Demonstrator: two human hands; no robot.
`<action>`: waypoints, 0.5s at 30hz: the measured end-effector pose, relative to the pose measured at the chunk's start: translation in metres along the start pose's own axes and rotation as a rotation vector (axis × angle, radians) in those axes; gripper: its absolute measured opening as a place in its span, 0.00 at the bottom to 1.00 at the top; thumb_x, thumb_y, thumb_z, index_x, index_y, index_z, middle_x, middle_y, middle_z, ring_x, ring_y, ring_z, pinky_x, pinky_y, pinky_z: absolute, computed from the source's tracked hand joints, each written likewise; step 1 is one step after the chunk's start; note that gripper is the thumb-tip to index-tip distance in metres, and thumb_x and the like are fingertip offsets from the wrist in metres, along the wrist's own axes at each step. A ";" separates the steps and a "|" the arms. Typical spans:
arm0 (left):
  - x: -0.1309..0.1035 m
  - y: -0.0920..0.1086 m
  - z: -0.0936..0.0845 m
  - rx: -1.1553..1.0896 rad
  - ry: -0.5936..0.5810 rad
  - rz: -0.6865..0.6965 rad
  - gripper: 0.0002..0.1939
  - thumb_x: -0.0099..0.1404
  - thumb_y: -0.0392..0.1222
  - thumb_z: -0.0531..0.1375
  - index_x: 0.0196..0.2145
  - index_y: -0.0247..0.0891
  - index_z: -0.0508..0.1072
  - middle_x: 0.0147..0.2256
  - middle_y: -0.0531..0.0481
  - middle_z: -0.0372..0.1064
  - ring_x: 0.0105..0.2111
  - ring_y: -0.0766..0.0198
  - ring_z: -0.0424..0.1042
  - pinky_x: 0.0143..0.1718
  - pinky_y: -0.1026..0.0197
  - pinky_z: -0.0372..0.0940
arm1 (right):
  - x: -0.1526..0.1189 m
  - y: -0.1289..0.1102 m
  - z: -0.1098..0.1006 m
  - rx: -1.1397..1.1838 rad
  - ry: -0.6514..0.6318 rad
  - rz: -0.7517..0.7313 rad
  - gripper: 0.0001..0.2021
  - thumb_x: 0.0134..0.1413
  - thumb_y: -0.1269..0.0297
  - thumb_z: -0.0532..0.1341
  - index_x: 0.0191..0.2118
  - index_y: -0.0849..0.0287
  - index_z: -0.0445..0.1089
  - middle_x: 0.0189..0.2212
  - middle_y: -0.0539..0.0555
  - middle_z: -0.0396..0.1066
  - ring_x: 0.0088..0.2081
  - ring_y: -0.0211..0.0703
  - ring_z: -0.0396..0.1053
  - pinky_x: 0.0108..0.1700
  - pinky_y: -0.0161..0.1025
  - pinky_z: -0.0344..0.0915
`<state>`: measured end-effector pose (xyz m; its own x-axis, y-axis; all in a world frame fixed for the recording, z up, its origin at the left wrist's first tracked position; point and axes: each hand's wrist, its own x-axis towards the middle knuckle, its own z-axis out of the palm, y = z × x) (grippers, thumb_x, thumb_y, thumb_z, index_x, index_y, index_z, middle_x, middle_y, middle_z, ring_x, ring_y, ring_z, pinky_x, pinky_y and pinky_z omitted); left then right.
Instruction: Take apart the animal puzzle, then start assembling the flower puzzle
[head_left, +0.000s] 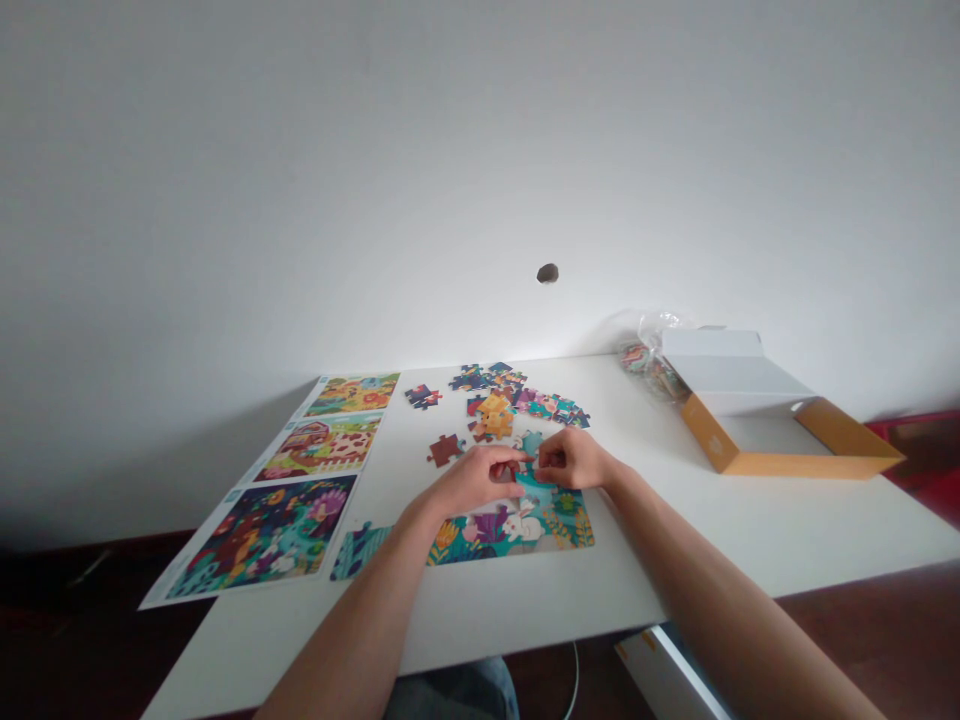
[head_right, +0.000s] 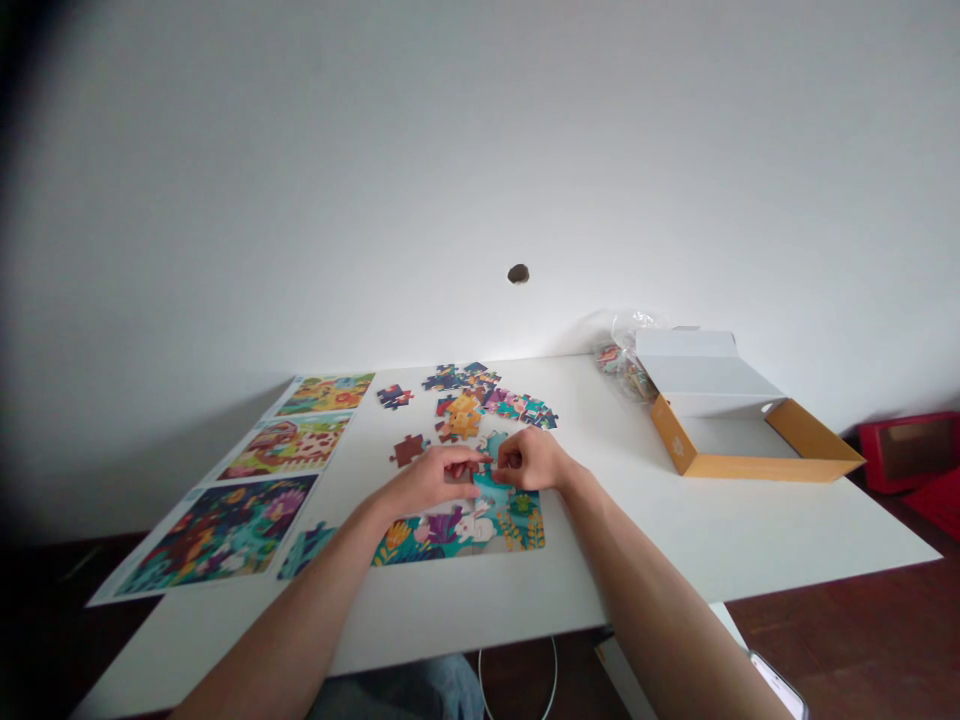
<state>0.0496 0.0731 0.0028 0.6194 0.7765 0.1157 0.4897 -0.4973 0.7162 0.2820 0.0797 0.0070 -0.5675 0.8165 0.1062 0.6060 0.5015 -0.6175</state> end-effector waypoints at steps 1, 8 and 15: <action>0.000 0.000 0.000 0.013 -0.002 0.008 0.24 0.56 0.49 0.67 0.51 0.42 0.75 0.29 0.53 0.67 0.28 0.65 0.64 0.30 0.66 0.58 | 0.000 -0.001 -0.001 -0.006 -0.003 0.002 0.08 0.46 0.61 0.65 0.27 0.61 0.74 0.18 0.46 0.64 0.21 0.31 0.59 0.24 0.30 0.51; 0.000 0.005 0.000 0.066 -0.019 0.076 0.24 0.56 0.49 0.67 0.50 0.41 0.76 0.37 0.49 0.71 0.35 0.60 0.68 0.38 0.63 0.62 | 0.000 -0.002 -0.004 -0.049 -0.016 0.007 0.08 0.45 0.60 0.66 0.29 0.61 0.76 0.19 0.46 0.67 0.22 0.32 0.62 0.25 0.30 0.52; -0.001 0.004 0.001 0.088 -0.023 0.117 0.22 0.57 0.48 0.66 0.49 0.42 0.75 0.43 0.46 0.68 0.43 0.57 0.69 0.47 0.59 0.63 | -0.001 -0.002 -0.005 -0.079 -0.015 0.014 0.08 0.44 0.59 0.67 0.29 0.58 0.77 0.19 0.46 0.67 0.22 0.33 0.63 0.26 0.30 0.52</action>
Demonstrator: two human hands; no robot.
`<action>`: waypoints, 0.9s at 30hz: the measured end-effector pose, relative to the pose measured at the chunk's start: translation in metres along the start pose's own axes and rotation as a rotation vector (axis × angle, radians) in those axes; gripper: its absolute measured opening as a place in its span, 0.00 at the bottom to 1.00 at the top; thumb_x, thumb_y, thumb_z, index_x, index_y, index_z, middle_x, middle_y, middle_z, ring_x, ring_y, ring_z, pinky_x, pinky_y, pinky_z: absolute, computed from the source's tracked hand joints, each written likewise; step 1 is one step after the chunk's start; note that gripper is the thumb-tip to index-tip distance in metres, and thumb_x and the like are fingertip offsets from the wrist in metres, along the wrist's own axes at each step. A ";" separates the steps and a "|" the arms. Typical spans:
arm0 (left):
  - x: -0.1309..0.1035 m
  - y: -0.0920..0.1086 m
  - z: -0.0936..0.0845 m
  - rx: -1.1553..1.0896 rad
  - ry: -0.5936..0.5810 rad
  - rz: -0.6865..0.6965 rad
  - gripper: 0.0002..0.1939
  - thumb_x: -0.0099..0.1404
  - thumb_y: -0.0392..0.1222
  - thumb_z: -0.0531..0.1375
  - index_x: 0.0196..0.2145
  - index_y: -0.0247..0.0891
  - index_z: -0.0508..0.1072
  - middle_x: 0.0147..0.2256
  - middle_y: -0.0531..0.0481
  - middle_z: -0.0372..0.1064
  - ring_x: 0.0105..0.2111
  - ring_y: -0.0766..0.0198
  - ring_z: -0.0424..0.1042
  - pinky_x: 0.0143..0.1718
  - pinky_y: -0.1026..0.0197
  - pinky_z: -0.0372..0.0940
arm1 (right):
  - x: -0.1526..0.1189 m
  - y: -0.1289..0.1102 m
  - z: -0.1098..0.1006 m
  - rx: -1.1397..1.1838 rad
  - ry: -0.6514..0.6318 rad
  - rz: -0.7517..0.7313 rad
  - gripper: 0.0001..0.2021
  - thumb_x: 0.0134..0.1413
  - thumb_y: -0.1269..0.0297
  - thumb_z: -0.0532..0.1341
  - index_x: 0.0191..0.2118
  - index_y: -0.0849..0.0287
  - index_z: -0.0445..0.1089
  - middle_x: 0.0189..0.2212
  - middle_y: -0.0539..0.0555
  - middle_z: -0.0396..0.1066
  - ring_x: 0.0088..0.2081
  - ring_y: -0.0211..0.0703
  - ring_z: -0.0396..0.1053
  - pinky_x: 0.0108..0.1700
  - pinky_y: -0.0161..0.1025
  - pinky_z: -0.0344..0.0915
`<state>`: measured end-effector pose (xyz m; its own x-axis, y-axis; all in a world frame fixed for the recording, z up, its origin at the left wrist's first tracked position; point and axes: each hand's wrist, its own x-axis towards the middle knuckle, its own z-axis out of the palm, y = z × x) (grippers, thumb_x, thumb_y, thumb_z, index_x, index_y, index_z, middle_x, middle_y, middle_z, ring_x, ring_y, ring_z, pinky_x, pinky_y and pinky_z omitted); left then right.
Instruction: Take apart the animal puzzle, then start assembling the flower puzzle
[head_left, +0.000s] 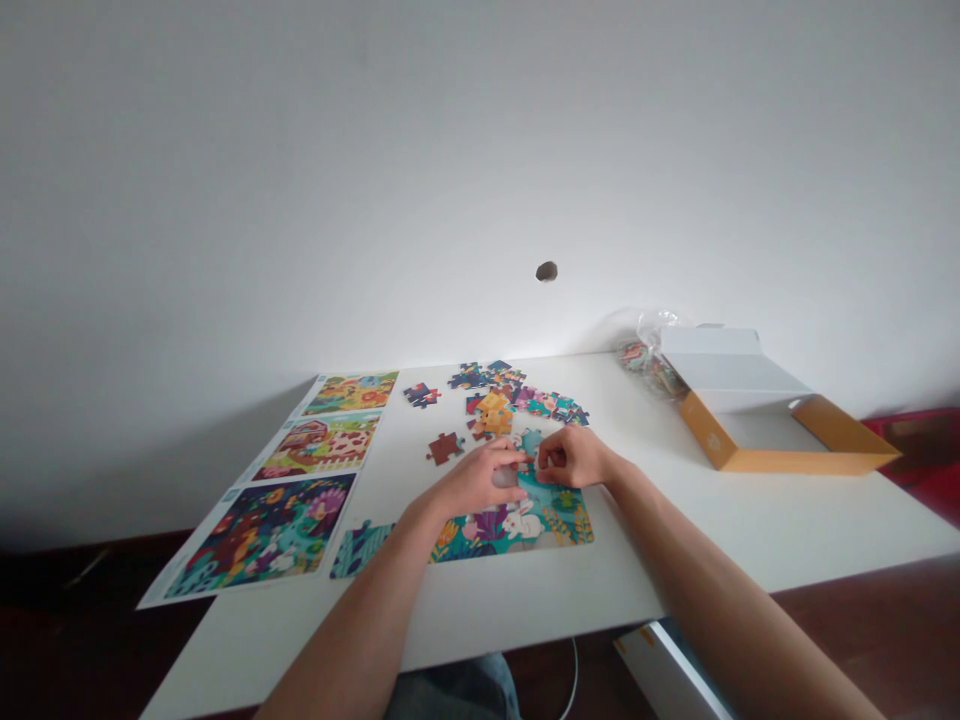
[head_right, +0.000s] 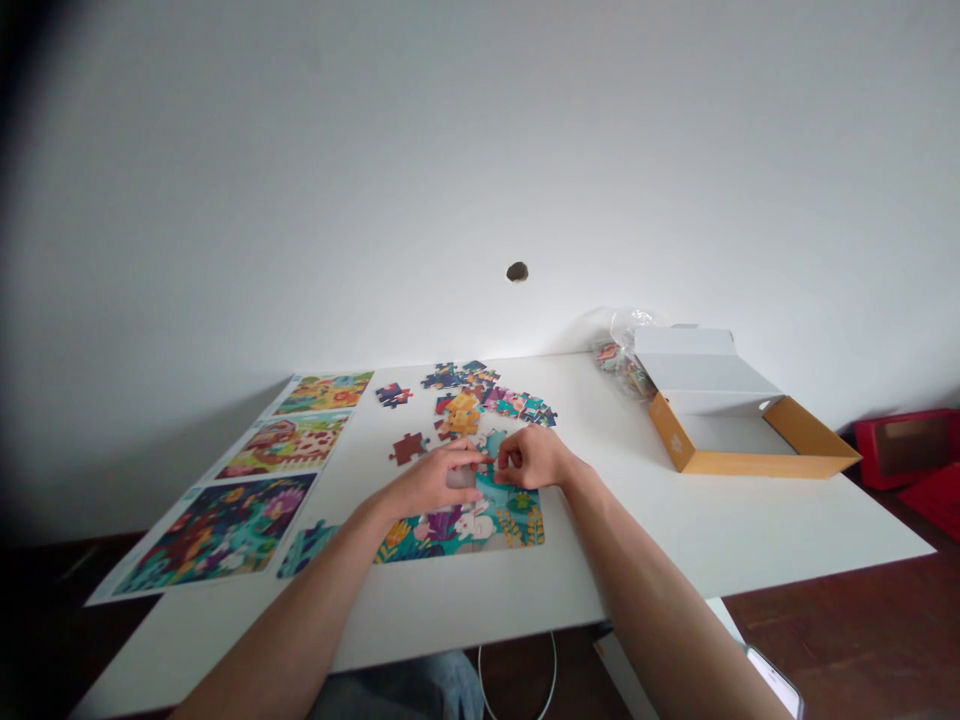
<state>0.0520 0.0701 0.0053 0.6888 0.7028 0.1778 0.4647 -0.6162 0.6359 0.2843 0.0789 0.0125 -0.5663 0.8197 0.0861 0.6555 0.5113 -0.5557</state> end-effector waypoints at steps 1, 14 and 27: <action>0.000 0.000 0.000 0.006 -0.001 0.002 0.21 0.57 0.48 0.66 0.48 0.41 0.75 0.43 0.46 0.68 0.43 0.57 0.69 0.47 0.59 0.63 | 0.000 0.000 0.000 -0.004 -0.001 0.003 0.08 0.44 0.59 0.67 0.30 0.58 0.77 0.19 0.46 0.67 0.22 0.33 0.63 0.26 0.30 0.52; 0.000 0.002 -0.001 0.015 -0.031 0.024 0.11 0.58 0.45 0.65 0.40 0.42 0.78 0.41 0.47 0.67 0.42 0.57 0.69 0.46 0.59 0.63 | 0.000 0.000 -0.002 -0.033 0.001 0.009 0.14 0.41 0.60 0.69 0.35 0.58 0.72 0.20 0.44 0.66 0.22 0.33 0.61 0.27 0.31 0.50; 0.002 0.004 0.000 0.013 -0.014 -0.009 0.21 0.56 0.43 0.67 0.49 0.42 0.75 0.43 0.47 0.70 0.43 0.55 0.70 0.45 0.59 0.63 | 0.001 -0.013 0.007 -0.255 0.006 0.005 0.21 0.38 0.44 0.70 0.21 0.56 0.66 0.17 0.47 0.63 0.21 0.35 0.56 0.26 0.35 0.43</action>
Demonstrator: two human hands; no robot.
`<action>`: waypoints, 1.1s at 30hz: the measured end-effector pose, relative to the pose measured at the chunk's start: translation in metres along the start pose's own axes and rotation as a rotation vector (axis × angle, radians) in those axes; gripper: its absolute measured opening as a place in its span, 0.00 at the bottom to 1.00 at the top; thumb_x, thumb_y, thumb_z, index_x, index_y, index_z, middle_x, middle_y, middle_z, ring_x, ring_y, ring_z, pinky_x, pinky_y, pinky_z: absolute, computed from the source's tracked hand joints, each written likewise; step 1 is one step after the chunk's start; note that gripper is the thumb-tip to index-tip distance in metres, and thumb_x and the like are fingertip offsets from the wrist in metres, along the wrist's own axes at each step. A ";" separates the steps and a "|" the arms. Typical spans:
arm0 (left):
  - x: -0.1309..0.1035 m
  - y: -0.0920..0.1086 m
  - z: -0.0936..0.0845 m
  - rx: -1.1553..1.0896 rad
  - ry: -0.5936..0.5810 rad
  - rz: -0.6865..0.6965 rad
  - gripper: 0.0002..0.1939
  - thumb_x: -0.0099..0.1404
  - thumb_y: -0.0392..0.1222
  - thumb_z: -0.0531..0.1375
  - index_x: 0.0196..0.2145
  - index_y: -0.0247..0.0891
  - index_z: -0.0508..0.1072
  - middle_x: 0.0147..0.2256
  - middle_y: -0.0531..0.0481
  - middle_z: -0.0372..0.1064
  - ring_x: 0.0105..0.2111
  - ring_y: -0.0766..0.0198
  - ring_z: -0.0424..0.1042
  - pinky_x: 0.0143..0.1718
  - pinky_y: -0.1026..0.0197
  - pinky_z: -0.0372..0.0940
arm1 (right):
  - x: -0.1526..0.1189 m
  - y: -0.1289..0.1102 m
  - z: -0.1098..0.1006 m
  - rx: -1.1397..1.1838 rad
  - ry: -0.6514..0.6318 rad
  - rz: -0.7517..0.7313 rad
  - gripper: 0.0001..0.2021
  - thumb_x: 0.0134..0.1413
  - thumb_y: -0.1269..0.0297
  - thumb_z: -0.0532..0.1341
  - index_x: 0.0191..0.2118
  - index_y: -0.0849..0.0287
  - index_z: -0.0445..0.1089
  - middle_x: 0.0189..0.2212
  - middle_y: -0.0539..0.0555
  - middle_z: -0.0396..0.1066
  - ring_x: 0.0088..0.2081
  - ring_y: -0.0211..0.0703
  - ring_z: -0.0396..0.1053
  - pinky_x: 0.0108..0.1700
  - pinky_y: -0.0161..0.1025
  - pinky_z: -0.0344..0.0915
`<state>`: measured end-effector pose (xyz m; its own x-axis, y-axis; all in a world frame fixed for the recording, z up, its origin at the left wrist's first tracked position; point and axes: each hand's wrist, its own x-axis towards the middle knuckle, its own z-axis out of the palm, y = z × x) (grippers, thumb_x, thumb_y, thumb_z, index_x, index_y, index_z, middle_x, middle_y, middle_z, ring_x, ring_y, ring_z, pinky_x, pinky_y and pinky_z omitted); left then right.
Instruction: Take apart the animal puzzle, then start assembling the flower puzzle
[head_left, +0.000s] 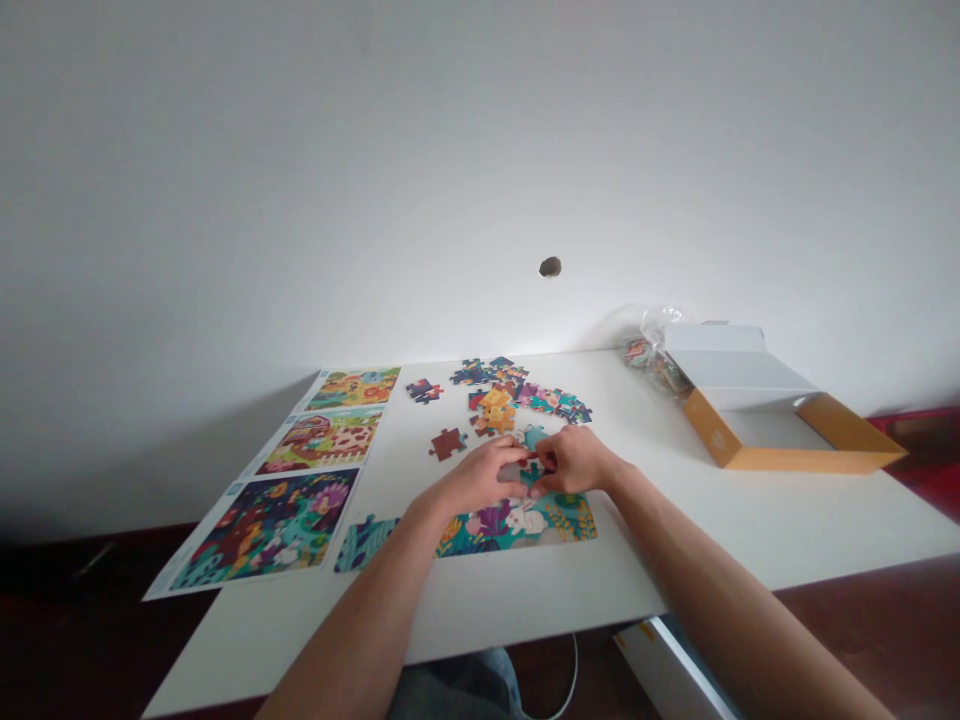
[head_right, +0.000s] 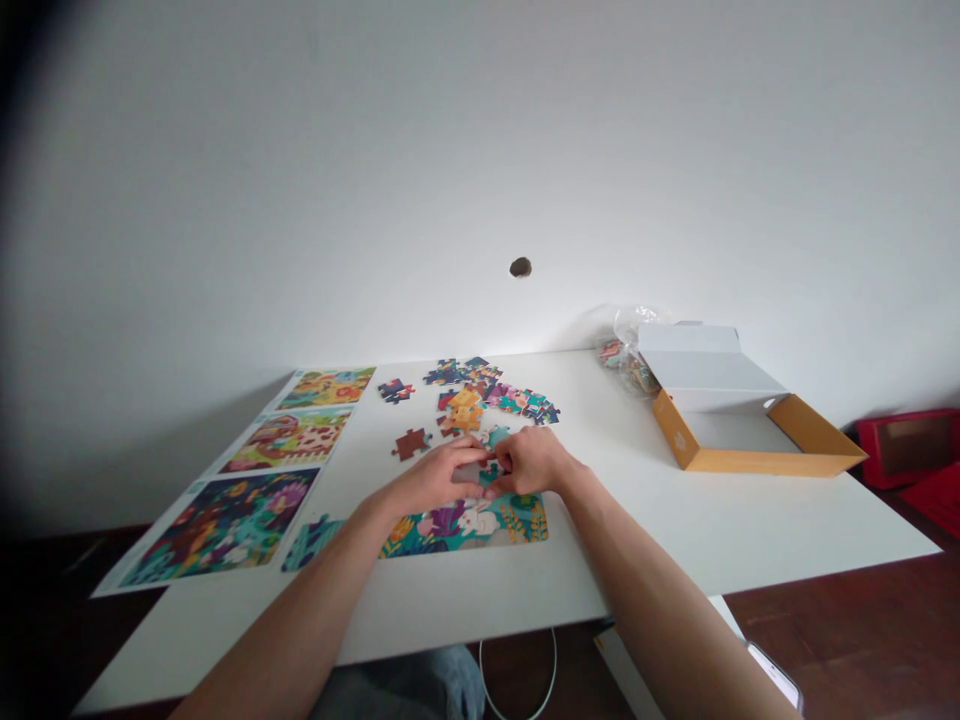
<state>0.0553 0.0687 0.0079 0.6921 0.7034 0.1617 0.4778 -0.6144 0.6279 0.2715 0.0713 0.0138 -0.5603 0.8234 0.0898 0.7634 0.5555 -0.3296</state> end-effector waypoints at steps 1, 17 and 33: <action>0.000 0.000 0.000 -0.004 0.003 -0.005 0.23 0.56 0.43 0.67 0.50 0.42 0.74 0.44 0.46 0.71 0.44 0.55 0.70 0.45 0.58 0.63 | 0.001 0.002 0.000 0.000 0.013 0.022 0.21 0.40 0.45 0.69 0.22 0.56 0.66 0.17 0.47 0.64 0.21 0.35 0.56 0.26 0.35 0.43; -0.010 -0.006 -0.016 -0.009 -0.064 -0.012 0.05 0.60 0.42 0.64 0.30 0.40 0.79 0.32 0.51 0.72 0.34 0.64 0.70 0.37 0.64 0.61 | -0.003 -0.010 -0.001 0.170 -0.030 -0.141 0.11 0.47 0.66 0.63 0.40 0.51 0.75 0.20 0.44 0.67 0.23 0.35 0.61 0.29 0.32 0.51; -0.011 0.000 -0.014 0.097 -0.107 -0.005 0.03 0.57 0.41 0.66 0.27 0.41 0.77 0.29 0.55 0.73 0.33 0.66 0.70 0.42 0.63 0.58 | 0.001 -0.006 -0.001 0.092 0.037 0.037 0.07 0.52 0.59 0.63 0.37 0.52 0.74 0.22 0.45 0.70 0.25 0.35 0.65 0.29 0.32 0.50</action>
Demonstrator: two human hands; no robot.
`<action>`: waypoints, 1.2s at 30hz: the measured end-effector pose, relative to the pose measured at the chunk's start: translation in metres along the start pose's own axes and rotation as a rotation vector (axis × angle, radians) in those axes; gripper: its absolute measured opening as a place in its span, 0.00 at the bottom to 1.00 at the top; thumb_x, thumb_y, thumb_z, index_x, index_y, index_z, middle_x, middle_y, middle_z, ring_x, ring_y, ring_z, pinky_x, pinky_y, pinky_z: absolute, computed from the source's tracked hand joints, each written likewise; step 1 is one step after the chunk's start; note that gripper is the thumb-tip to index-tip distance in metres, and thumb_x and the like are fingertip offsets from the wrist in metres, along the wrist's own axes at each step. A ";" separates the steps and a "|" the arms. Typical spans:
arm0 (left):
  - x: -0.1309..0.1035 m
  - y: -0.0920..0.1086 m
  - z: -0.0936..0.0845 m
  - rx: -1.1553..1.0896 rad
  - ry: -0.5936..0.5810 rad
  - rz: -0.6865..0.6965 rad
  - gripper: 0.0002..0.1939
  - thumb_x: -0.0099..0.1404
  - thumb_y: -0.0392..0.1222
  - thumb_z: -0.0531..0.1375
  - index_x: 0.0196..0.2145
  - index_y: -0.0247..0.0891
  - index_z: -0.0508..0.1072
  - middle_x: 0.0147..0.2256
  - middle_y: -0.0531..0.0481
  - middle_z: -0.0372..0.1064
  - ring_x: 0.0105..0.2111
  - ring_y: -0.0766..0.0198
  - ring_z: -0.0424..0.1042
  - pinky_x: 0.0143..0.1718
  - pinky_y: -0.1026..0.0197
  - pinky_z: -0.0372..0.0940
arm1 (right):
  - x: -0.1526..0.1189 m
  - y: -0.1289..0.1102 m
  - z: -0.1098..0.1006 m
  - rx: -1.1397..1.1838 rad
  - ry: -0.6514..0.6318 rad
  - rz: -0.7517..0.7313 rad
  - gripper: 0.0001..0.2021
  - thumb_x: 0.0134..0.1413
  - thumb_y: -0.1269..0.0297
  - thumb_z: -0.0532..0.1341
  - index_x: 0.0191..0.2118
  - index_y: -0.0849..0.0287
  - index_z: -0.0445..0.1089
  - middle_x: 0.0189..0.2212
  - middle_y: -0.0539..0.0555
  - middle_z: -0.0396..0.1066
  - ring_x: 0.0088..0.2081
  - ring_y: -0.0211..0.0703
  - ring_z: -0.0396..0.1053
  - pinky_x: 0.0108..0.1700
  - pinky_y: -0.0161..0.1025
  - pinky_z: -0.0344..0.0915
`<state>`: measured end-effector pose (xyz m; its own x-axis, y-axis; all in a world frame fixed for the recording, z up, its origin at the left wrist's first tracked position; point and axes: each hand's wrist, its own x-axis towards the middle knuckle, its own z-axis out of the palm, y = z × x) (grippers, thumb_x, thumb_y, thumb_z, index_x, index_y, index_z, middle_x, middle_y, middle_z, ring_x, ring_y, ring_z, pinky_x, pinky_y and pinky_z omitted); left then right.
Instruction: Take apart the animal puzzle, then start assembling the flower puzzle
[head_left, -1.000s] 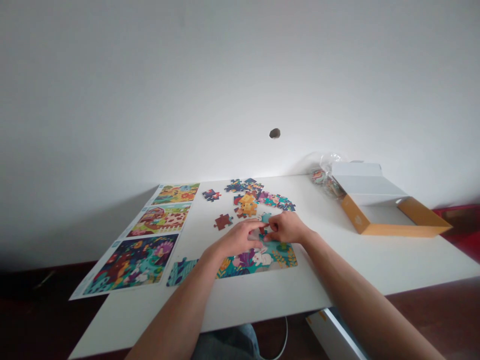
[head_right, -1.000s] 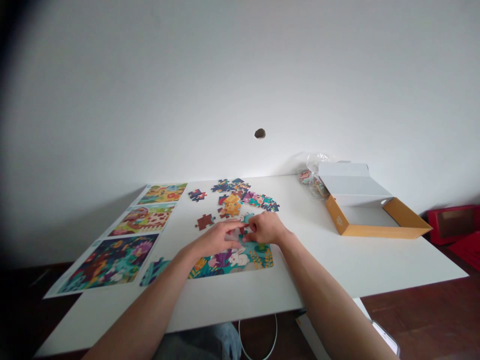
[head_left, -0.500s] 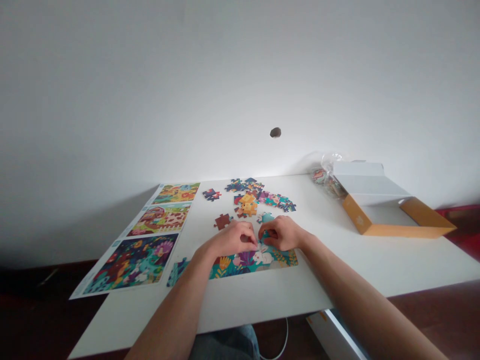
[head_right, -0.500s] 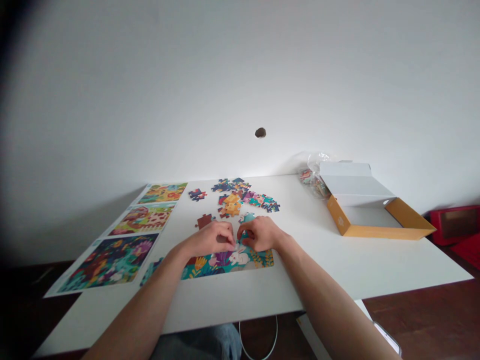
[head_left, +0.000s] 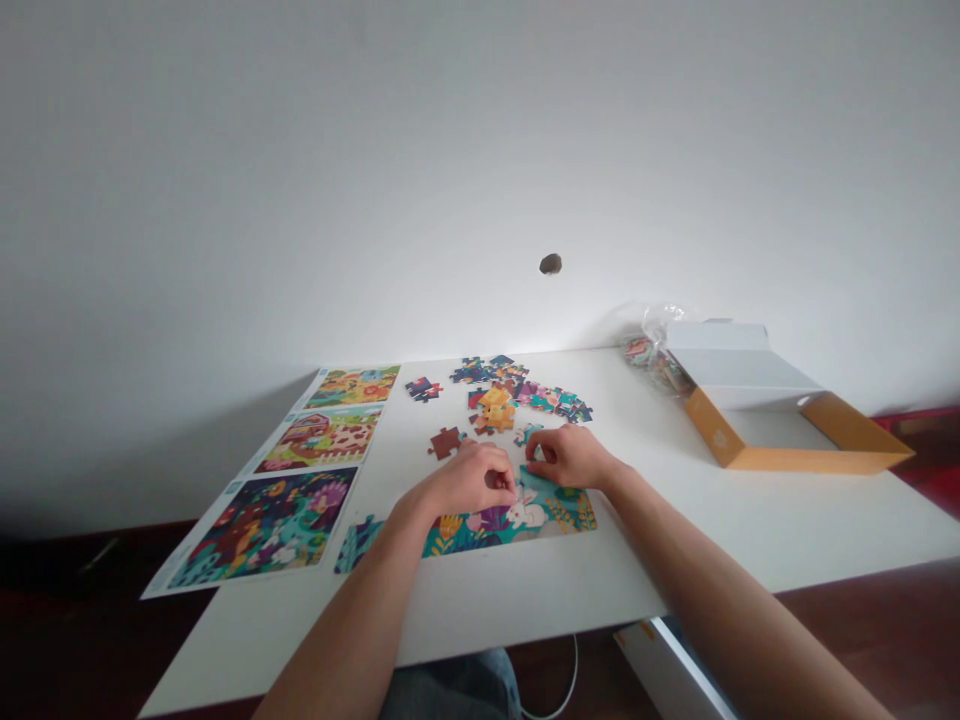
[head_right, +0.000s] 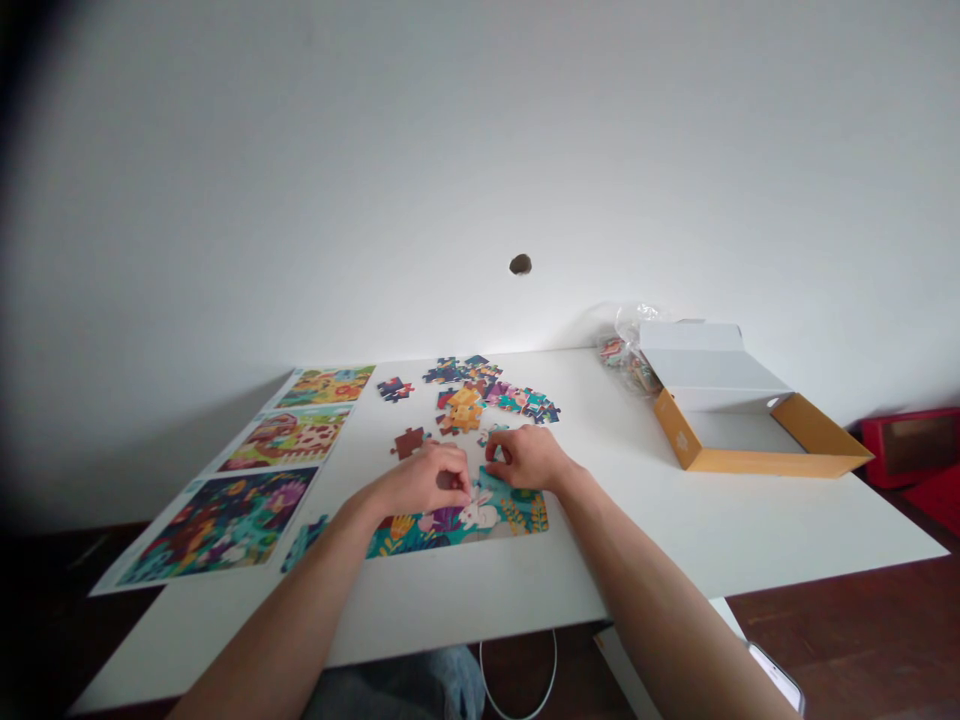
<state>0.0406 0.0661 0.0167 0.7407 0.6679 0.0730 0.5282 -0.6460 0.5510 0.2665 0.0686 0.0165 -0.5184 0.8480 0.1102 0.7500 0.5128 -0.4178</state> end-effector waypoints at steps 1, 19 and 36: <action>0.000 0.000 0.000 -0.003 0.002 0.000 0.03 0.57 0.41 0.66 0.27 0.41 0.77 0.29 0.55 0.73 0.33 0.66 0.70 0.42 0.63 0.58 | 0.001 0.002 0.000 -0.004 0.014 0.027 0.08 0.53 0.59 0.63 0.38 0.52 0.74 0.22 0.45 0.70 0.25 0.35 0.65 0.29 0.32 0.50; 0.005 -0.004 0.010 -0.034 0.146 -0.044 0.03 0.57 0.40 0.65 0.30 0.39 0.77 0.23 0.56 0.67 0.25 0.70 0.64 0.30 0.66 0.57 | 0.002 0.010 0.003 0.043 0.090 0.074 0.07 0.54 0.64 0.61 0.36 0.51 0.76 0.20 0.45 0.67 0.23 0.33 0.62 0.28 0.31 0.50; 0.005 -0.005 0.011 -0.047 0.131 -0.042 0.04 0.58 0.40 0.63 0.29 0.38 0.79 0.25 0.53 0.71 0.25 0.68 0.66 0.30 0.66 0.57 | 0.007 0.010 0.009 0.008 0.103 0.218 0.07 0.54 0.57 0.63 0.37 0.50 0.76 0.24 0.45 0.71 0.26 0.35 0.65 0.29 0.32 0.50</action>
<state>0.0466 0.0686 0.0055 0.6563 0.7385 0.1548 0.5355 -0.6004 0.5940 0.2668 0.0790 0.0052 -0.2995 0.9480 0.1075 0.8362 0.3150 -0.4490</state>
